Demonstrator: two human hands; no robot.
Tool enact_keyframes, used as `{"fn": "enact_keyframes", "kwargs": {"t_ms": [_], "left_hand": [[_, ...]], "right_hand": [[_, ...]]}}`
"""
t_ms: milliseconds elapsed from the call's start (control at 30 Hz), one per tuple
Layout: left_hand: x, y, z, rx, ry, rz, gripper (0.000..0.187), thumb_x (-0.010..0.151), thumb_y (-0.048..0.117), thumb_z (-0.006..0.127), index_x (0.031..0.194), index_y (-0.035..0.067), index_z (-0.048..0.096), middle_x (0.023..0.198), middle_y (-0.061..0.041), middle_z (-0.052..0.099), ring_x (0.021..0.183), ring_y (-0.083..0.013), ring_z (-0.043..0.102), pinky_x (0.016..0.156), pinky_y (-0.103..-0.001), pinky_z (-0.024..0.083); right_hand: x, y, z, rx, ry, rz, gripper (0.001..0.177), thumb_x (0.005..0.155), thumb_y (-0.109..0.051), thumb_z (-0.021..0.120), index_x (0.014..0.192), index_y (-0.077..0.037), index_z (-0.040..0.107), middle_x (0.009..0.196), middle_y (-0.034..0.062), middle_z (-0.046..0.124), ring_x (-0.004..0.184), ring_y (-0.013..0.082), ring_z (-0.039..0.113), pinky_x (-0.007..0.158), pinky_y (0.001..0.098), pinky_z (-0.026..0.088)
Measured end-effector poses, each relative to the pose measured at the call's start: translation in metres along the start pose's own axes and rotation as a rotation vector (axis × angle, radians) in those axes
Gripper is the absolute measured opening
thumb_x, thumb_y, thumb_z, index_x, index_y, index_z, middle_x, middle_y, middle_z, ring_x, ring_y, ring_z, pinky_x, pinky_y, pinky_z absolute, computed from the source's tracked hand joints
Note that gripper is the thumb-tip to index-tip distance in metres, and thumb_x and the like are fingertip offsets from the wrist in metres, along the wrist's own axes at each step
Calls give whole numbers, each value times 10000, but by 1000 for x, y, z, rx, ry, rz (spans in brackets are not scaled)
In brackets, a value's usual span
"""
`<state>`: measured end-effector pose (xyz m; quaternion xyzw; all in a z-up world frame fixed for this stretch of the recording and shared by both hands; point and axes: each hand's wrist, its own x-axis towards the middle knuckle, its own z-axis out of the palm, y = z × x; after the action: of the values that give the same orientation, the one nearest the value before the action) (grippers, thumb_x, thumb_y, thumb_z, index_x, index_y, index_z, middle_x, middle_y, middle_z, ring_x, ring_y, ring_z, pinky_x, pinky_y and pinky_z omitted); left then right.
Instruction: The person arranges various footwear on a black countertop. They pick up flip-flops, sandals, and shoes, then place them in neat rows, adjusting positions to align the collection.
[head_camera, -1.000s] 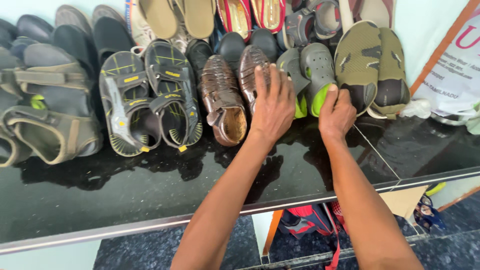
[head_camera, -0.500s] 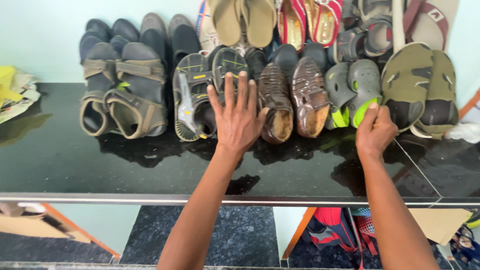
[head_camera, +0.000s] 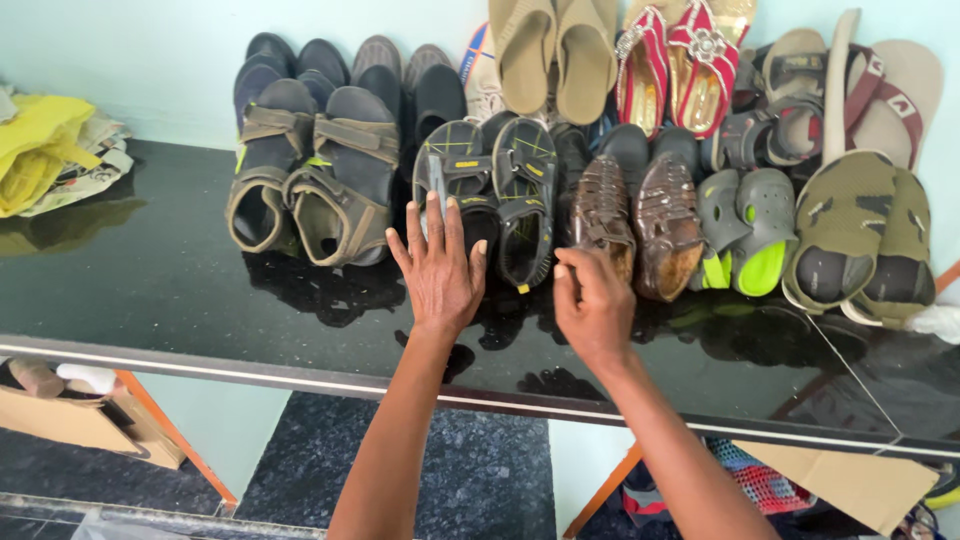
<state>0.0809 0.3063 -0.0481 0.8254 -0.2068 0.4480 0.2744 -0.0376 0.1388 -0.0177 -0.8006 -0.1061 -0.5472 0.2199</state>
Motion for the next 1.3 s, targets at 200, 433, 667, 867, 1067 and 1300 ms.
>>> {"fn": "enact_keyframes", "kwargs": {"t_ms": [200, 433, 667, 867, 1067, 1300], "left_hand": [[10, -31, 6, -90, 7, -60, 792, 912, 328, 674, 1546, -12, 342, 1619, -269, 308, 1461, -488, 318, 1176, -643, 240], [30, -39, 18, -167, -62, -169, 947, 817, 314, 758, 1565, 2, 269, 1577, -275, 353, 1288, -471, 485, 1057, -575, 394], [29, -38, 28, -163, -157, -305, 1001, 811, 332, 769, 1563, -6, 203, 1479, -271, 436, 1134, -449, 577, 924, -540, 481], [28, -38, 32, -270, -148, -392, 1056, 815, 320, 775, 1581, -30, 139, 1236, -255, 518, 1073, -457, 584, 880, -500, 522], [28, -42, 37, -274, -73, -296, 1039, 797, 239, 798, 1589, -9, 172, 1224, -246, 514, 1061, -446, 583, 909, -501, 506], [26, -43, 38, -300, 7, -233, 1031, 800, 190, 784, 1612, 17, 172, 1264, -241, 499, 1105, -456, 553, 943, -515, 474]], "right_hand": [[11, -8, 48, -194, 64, -111, 506, 964, -80, 621, 1440, 19, 481, 1379, 243, 562, 1127, 418, 644, 934, 471, 540], [25, 13, 73, -257, -130, 264, 603, 936, -147, 619, 1483, 35, 441, 1295, 268, 604, 978, 462, 672, 817, 533, 541], [34, 38, 73, -407, -444, 441, 515, 958, -235, 667, 1395, -12, 514, 1209, 256, 668, 1028, 469, 676, 883, 542, 535], [23, 31, 85, -356, -346, 454, 692, 882, -179, 683, 1503, -14, 425, 1241, 297, 593, 976, 476, 672, 832, 525, 545], [14, 44, 92, -250, -194, 195, 631, 899, -93, 648, 1495, -3, 463, 1416, 274, 548, 1056, 459, 673, 860, 485, 562], [15, 40, 88, -103, -178, 238, 664, 910, -56, 601, 1549, -87, 424, 1497, 288, 485, 997, 400, 704, 789, 426, 586]]}}
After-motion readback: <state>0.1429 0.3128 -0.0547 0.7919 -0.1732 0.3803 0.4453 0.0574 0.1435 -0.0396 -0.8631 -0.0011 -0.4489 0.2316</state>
